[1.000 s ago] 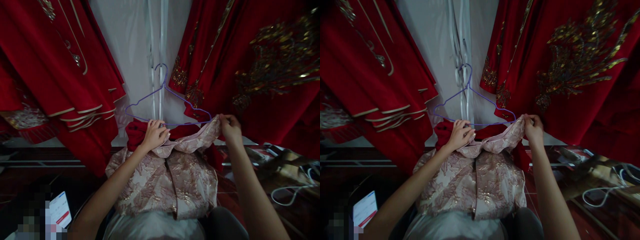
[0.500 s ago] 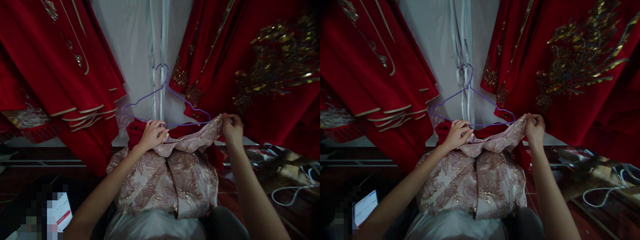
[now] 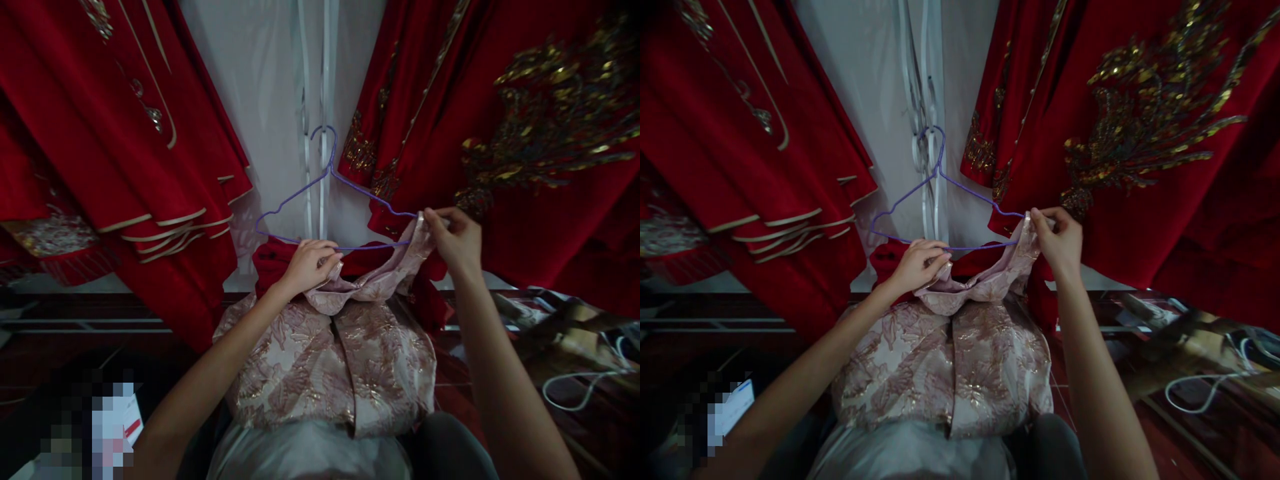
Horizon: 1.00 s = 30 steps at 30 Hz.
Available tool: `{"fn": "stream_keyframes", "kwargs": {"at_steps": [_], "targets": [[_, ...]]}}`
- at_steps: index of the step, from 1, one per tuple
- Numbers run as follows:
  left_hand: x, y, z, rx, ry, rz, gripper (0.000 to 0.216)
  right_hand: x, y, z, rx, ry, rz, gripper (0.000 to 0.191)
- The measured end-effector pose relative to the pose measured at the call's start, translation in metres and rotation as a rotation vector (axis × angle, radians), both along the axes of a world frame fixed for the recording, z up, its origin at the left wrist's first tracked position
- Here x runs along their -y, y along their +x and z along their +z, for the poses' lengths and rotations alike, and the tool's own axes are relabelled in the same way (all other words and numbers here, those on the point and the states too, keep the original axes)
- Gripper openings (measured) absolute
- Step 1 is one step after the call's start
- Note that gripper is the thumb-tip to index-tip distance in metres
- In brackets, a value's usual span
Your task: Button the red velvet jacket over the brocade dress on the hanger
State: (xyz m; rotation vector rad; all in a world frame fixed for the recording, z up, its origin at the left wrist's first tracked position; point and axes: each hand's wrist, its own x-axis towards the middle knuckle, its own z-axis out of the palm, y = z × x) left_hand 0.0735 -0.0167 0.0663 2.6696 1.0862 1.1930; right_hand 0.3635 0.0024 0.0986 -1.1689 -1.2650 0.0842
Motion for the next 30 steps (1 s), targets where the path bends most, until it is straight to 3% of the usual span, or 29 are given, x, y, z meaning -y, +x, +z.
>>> {"fn": "stream_keyframes", "kwargs": {"at_steps": [4,8,13,18,20,23,30], "targets": [[-0.005,0.014,0.005,0.081,-0.071,-0.066,0.032,-0.012,-0.027,0.029,0.227,0.031,-0.031,0.028],[-0.007,0.016,0.014,0.171,-0.082,-0.037,0.036,-0.024,-0.046,0.034,0.336,0.021,-0.025,0.025],[-0.023,-0.037,0.024,0.421,0.107,0.289,0.039,-0.029,-0.042,0.027,0.340,0.055,0.016,0.029],[-0.046,-0.119,0.000,0.634,0.093,0.654,0.038,-0.025,-0.036,0.033,0.355,0.084,0.010,0.030],[-0.050,-0.138,-0.013,0.699,0.011,0.716,0.038,-0.025,-0.037,0.034,0.358,0.083,0.021,0.028],[-0.051,-0.147,-0.025,0.739,-0.070,0.732,0.037,-0.026,-0.038,0.033,0.353,0.071,0.021,0.027],[-0.052,-0.147,-0.030,0.750,-0.172,0.710,0.037,-0.025,-0.038,0.035,0.351,0.053,-0.016,0.026]]}}
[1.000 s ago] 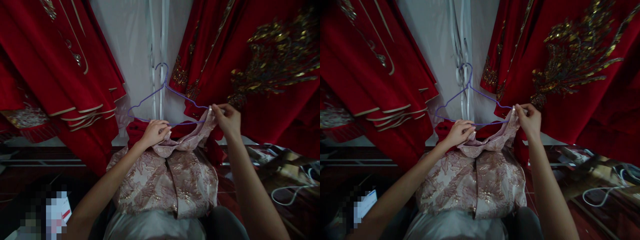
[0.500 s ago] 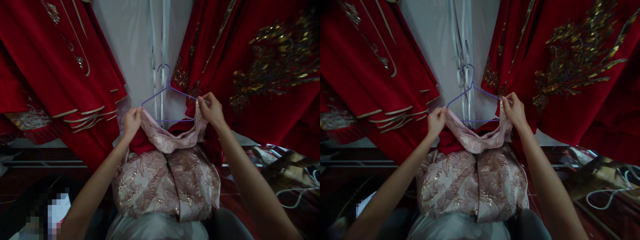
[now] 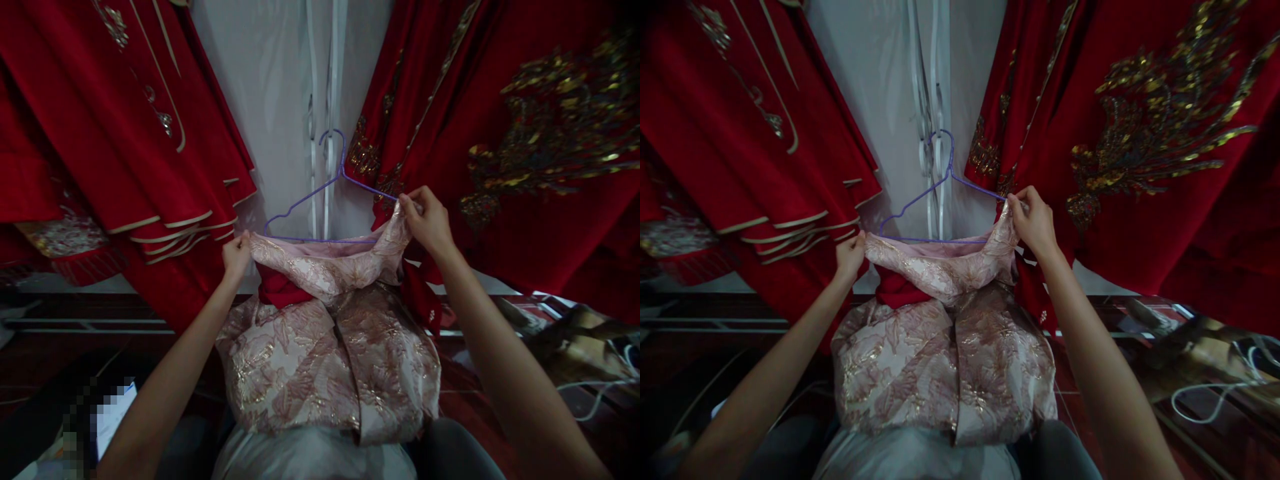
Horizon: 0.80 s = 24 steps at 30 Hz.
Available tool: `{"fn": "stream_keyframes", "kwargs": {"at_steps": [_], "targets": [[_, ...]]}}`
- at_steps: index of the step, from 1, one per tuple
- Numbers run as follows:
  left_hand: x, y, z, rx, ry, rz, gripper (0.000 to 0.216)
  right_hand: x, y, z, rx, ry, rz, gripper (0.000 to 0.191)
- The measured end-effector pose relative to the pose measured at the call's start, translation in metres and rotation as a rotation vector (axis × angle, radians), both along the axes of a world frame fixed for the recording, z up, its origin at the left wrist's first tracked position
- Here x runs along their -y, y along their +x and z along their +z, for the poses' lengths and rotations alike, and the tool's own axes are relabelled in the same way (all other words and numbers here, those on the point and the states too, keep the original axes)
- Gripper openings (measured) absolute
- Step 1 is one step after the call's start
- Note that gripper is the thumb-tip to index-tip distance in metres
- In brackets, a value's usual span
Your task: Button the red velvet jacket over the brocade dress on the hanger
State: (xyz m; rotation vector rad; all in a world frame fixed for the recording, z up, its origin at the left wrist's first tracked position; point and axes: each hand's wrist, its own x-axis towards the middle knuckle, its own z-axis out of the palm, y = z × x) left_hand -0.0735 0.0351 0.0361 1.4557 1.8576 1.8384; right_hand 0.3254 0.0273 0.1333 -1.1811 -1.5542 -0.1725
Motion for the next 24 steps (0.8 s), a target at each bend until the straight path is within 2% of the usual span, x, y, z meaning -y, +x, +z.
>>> {"fn": "stream_keyframes", "kwargs": {"at_steps": [4,7,10,13,17,19,21,22,24], "targets": [[-0.001,-0.006,-0.003,0.001,0.012,-0.010,0.038,0.002,-0.001,0.002,-0.002,0.008,0.017,0.030],[-0.003,-0.007,0.004,-0.014,0.071,-0.064,0.038,0.004,-0.001,0.002,-0.001,0.016,0.026,0.030],[-0.007,-0.001,0.020,-0.073,0.118,-0.140,0.038,0.005,-0.002,0.002,-0.002,0.015,0.032,0.029],[-0.011,0.018,0.042,-0.143,0.117,-0.222,0.042,0.005,-0.002,0.000,-0.005,-0.017,0.061,0.028],[-0.015,0.037,0.071,-0.280,0.096,-0.412,0.045,0.002,0.001,-0.002,-0.006,-0.035,0.083,0.027],[-0.017,0.033,0.080,-0.273,0.040,-0.542,0.045,0.000,0.004,-0.002,-0.001,-0.049,0.108,0.028],[-0.020,0.019,0.081,-0.160,-0.077,-0.660,0.046,-0.002,0.005,-0.003,0.003,-0.067,0.146,0.029],[-0.023,0.011,0.078,-0.083,-0.149,-0.687,0.046,-0.002,0.005,-0.003,0.000,-0.071,0.160,0.030],[-0.029,-0.002,0.065,0.052,-0.277,-0.656,0.044,-0.004,0.004,-0.004,-0.007,-0.071,0.169,0.030]]}}
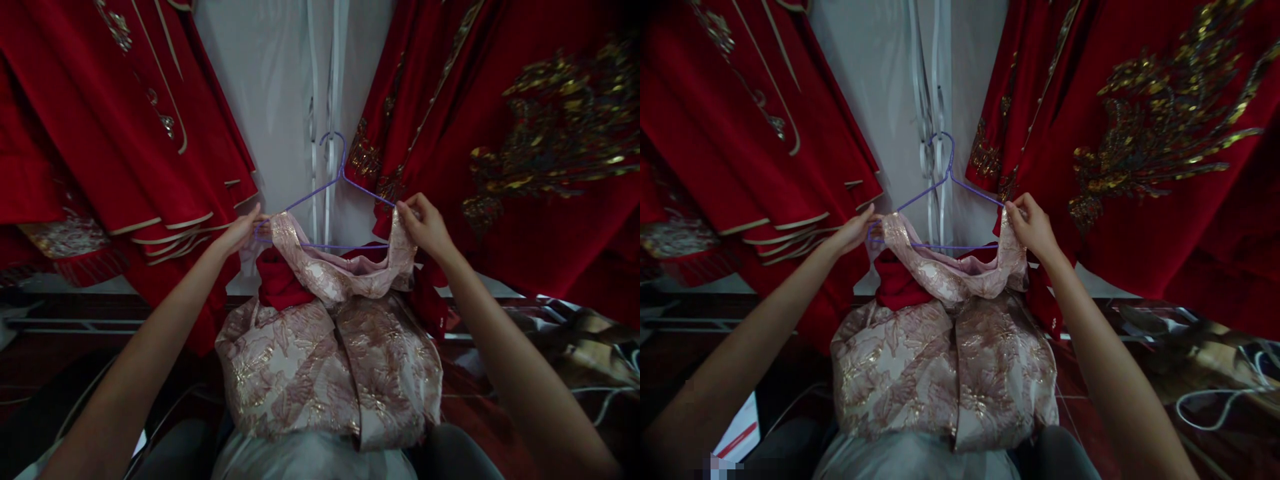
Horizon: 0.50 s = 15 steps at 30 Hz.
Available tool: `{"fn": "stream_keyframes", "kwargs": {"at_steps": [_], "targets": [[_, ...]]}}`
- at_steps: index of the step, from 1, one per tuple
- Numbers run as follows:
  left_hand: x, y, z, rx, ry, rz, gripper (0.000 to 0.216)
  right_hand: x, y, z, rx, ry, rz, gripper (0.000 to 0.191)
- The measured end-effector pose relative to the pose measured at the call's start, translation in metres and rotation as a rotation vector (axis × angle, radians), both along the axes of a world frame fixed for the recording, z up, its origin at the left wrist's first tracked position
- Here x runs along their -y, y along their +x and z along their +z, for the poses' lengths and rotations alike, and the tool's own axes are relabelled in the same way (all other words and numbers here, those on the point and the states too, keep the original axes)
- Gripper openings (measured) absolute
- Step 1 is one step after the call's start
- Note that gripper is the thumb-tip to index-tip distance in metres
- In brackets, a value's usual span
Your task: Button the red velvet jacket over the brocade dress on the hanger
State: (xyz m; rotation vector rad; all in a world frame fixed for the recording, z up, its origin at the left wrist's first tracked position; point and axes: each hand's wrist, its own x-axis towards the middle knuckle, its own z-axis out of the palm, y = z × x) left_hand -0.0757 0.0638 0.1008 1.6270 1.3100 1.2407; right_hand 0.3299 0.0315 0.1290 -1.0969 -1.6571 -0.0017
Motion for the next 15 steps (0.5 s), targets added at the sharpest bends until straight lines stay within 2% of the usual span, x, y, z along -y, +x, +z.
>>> {"fn": "stream_keyframes", "kwargs": {"at_steps": [4,6,8,12,15], "targets": [[-0.011,-0.005,-0.041,0.023,-0.116,0.181,0.021,-0.003,-0.001,-0.002,-0.008,-0.004,0.009,0.031],[-0.013,0.001,-0.058,0.027,-0.131,0.180,0.019,-0.003,-0.001,-0.002,-0.011,-0.004,0.018,0.031],[-0.013,0.006,-0.070,0.028,-0.173,0.117,0.023,-0.003,0.000,-0.001,-0.007,-0.008,0.023,0.031],[-0.014,0.004,-0.075,-0.064,-0.201,-0.014,0.025,-0.002,0.002,0.001,0.012,-0.007,0.021,0.028],[-0.019,-0.002,-0.072,-0.174,-0.135,-0.011,0.017,-0.002,0.003,0.001,0.015,-0.010,0.018,0.027]]}}
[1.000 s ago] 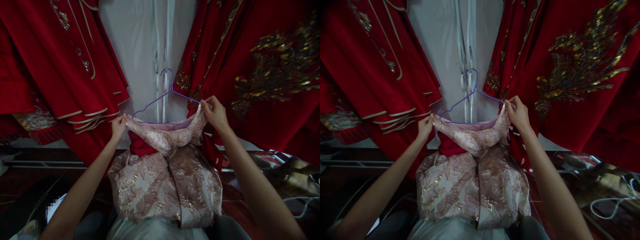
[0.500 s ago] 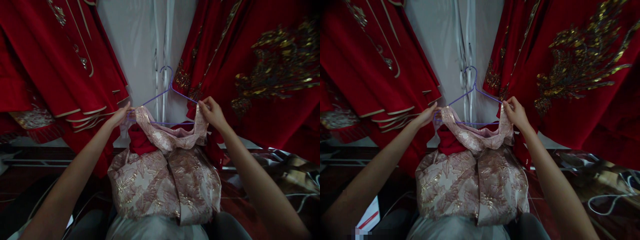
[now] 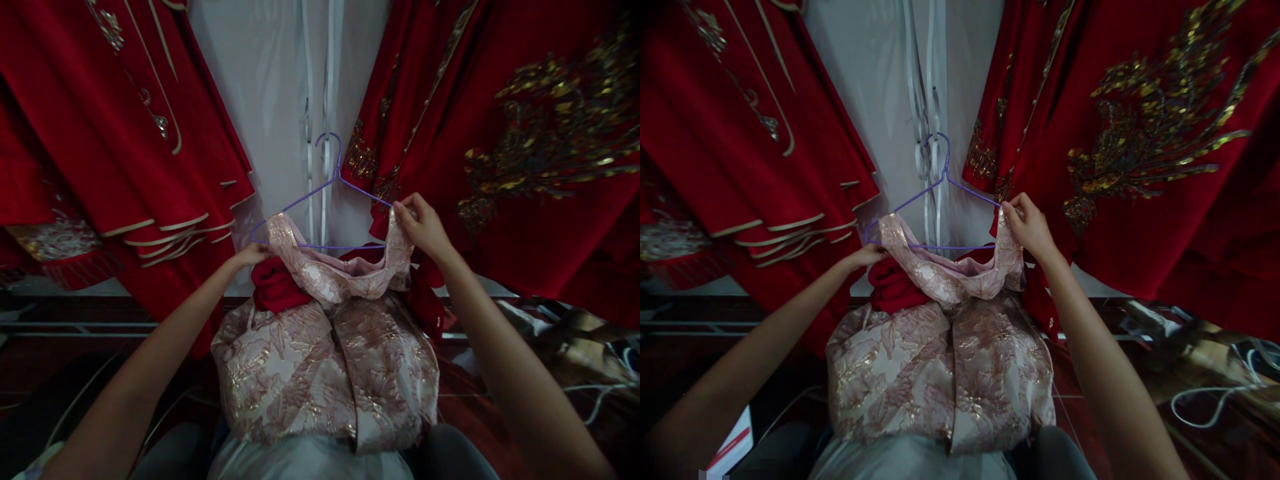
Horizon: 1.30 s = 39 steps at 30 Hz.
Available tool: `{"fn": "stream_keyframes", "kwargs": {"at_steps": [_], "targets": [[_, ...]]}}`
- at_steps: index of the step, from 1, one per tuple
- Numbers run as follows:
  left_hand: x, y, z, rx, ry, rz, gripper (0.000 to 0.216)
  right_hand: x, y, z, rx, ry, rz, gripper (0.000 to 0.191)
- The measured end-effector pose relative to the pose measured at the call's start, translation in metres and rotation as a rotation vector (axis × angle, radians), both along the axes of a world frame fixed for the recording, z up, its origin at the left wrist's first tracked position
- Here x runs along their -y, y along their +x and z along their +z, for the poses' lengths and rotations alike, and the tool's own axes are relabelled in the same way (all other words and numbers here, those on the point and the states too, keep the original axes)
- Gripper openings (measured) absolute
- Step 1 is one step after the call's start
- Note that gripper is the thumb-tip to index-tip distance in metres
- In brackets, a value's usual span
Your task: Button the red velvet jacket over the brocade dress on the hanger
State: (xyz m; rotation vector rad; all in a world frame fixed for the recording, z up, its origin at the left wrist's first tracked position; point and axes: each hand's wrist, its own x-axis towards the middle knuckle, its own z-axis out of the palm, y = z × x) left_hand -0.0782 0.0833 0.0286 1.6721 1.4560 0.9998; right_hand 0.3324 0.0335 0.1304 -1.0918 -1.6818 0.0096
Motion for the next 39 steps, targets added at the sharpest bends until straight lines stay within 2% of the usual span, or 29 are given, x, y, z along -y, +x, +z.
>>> {"fn": "stream_keyframes", "kwargs": {"at_steps": [4,10,13,16,19,22,25,27,29,32,35,37,39], "targets": [[0.000,-0.004,0.007,-0.017,0.024,-0.025,0.014,0.000,-0.001,-0.001,0.008,0.006,-0.005,0.026],[0.017,-0.013,0.020,-0.164,-0.108,-0.296,0.024,0.001,0.000,0.000,0.011,0.002,-0.014,0.029],[0.020,-0.016,0.023,-0.318,-0.154,-0.288,0.016,0.003,0.002,0.001,0.022,0.004,-0.009,0.028],[0.019,-0.016,0.031,-0.263,-0.072,-0.176,0.014,0.004,0.003,0.001,0.020,0.000,-0.014,0.028],[0.017,-0.017,0.052,-0.151,0.032,-0.013,0.011,0.004,0.002,0.000,0.018,-0.003,-0.018,0.028],[0.019,-0.015,0.084,-0.173,0.024,0.076,0.013,0.008,0.000,0.002,0.023,0.016,-0.056,0.028],[0.030,0.004,0.120,-0.135,0.036,0.186,0.017,0.018,-0.005,0.007,0.039,0.024,-0.123,0.029],[0.042,0.030,0.140,-0.053,0.154,0.160,0.020,0.028,-0.008,0.012,0.069,0.007,-0.123,0.030],[0.057,0.061,0.152,0.017,0.316,0.048,0.021,0.038,-0.011,0.017,0.105,-0.019,-0.095,0.031],[0.078,0.104,0.154,0.005,0.471,-0.204,0.020,0.046,-0.009,0.023,0.136,-0.058,-0.080,0.035],[0.087,0.118,0.143,-0.055,0.502,-0.383,0.022,0.044,-0.003,0.028,0.118,-0.113,-0.065,0.038],[0.082,0.110,0.135,-0.127,0.503,-0.383,0.022,0.037,0.000,0.032,0.102,-0.190,-0.048,0.042],[0.070,0.095,0.132,-0.215,0.529,-0.303,0.020,0.028,0.000,0.038,0.139,-0.413,0.027,0.048]]}}
